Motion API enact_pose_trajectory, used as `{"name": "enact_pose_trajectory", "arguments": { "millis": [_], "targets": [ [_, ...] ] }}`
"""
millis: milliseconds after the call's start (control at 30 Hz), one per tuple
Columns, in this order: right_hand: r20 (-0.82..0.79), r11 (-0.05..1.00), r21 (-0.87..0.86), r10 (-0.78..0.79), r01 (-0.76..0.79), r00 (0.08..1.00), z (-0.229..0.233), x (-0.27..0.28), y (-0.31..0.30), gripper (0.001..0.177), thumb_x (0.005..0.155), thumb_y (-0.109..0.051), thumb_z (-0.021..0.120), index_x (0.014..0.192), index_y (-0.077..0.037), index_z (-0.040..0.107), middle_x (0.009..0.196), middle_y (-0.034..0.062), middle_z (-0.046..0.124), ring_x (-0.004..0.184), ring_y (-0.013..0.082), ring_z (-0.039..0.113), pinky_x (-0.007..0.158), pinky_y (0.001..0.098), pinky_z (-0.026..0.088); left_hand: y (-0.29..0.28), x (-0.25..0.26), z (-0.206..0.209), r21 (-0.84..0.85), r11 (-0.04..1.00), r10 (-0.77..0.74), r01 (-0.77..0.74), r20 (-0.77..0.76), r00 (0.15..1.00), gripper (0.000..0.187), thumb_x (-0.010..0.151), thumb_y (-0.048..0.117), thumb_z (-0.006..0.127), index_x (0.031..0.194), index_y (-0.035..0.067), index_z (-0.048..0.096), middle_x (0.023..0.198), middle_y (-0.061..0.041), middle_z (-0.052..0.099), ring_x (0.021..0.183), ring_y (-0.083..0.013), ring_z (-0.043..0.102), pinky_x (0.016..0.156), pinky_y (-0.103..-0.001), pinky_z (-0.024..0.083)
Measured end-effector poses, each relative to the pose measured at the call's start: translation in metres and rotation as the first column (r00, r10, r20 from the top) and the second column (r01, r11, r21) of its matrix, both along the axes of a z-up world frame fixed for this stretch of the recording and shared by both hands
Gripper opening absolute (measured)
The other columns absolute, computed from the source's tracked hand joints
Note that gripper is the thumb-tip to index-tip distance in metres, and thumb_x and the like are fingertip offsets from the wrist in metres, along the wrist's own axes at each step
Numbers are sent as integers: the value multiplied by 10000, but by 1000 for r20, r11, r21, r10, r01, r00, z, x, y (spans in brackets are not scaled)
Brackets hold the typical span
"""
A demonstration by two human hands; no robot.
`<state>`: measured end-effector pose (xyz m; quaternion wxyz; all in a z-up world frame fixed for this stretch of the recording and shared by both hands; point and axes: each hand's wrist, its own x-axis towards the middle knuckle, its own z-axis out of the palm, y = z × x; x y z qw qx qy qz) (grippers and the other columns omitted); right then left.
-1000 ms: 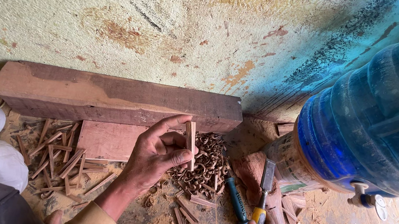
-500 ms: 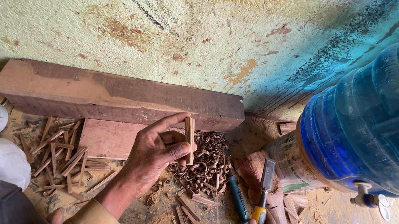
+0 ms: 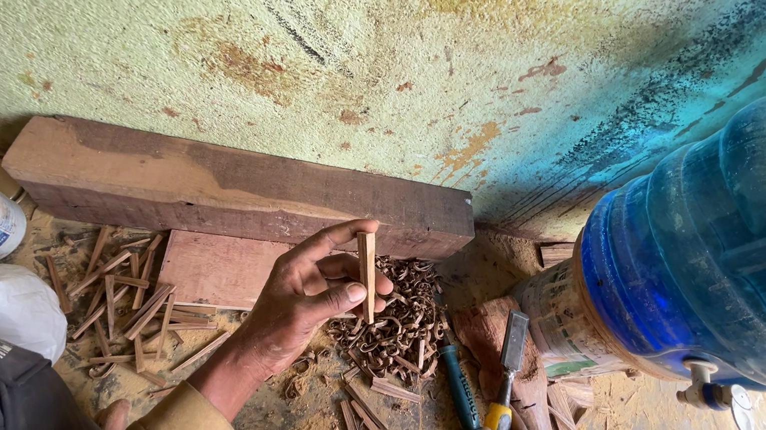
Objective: The person uses a chisel to carve a small rectangular piece of wood held against a larger wooden block. They repeatedly chip away at the wood to shape it, creating wood shavings that accumulate on the floor.
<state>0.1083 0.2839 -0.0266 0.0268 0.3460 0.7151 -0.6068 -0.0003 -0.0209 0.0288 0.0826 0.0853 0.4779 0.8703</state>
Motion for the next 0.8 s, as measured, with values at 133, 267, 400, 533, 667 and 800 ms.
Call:
{"name": "enact_pose_trajectory", "arguments": {
  "millis": [133,267,400,533,667,800],
  "targets": [
    [5,1000,-2,6,-6,1000,-2,-2,0,598,963,-297,615,1518,-163,435,625,167,577,412,258,541,397,376,435,-1,1,5,-16,1000,-14,13,-11,1000,722,854,109,740,1525,187,486,1055,-175,788,984,-278,777,949,-492,648],
    [8,1000,-5,13,-13,1000,-3,-2,1,601,961,-300,615,1519,-171,434,627,166,580,417,261,548,401,379,440,-1,1,8,23,1000,2,-2,3,1000,726,861,79,714,1527,200,451,1044,-190,783,962,-278,776,904,-464,642],
    [11,1000,-14,20,-20,1000,-4,-2,1,604,958,-303,616,1520,-178,434,630,165,584,423,263,555,406,381,446,-1,-2,1,43,999,18,-17,-31,999,726,858,75,746,1528,154,478,1058,-211,780,948,-280,776,859,-463,645],
    [18,1000,-18,19,-19,1000,-7,-1,0,612,956,-308,617,1525,-186,426,636,165,590,428,264,555,410,385,448,-3,-6,-12,-11,998,57,-58,-63,996,735,834,151,801,1506,164,503,1064,-188,794,932,-245,778,844,-441,677],
    [13,1000,-15,15,-14,1000,-7,-1,-3,615,954,-312,622,1522,-175,431,636,170,593,430,266,556,412,389,450,3,-9,-21,-112,981,136,-159,-190,972,696,824,208,838,1461,172,561,990,-128,773,892,-216,764,788,-413,692],
    [10,1000,-9,20,-20,1000,-7,0,-3,618,951,-316,628,1519,-164,437,637,175,596,432,268,557,413,392,452,6,-9,-24,-270,933,170,-238,-253,953,658,836,225,825,1444,193,577,958,-88,751,852,-197,772,756,-365,666]
  ]
}}
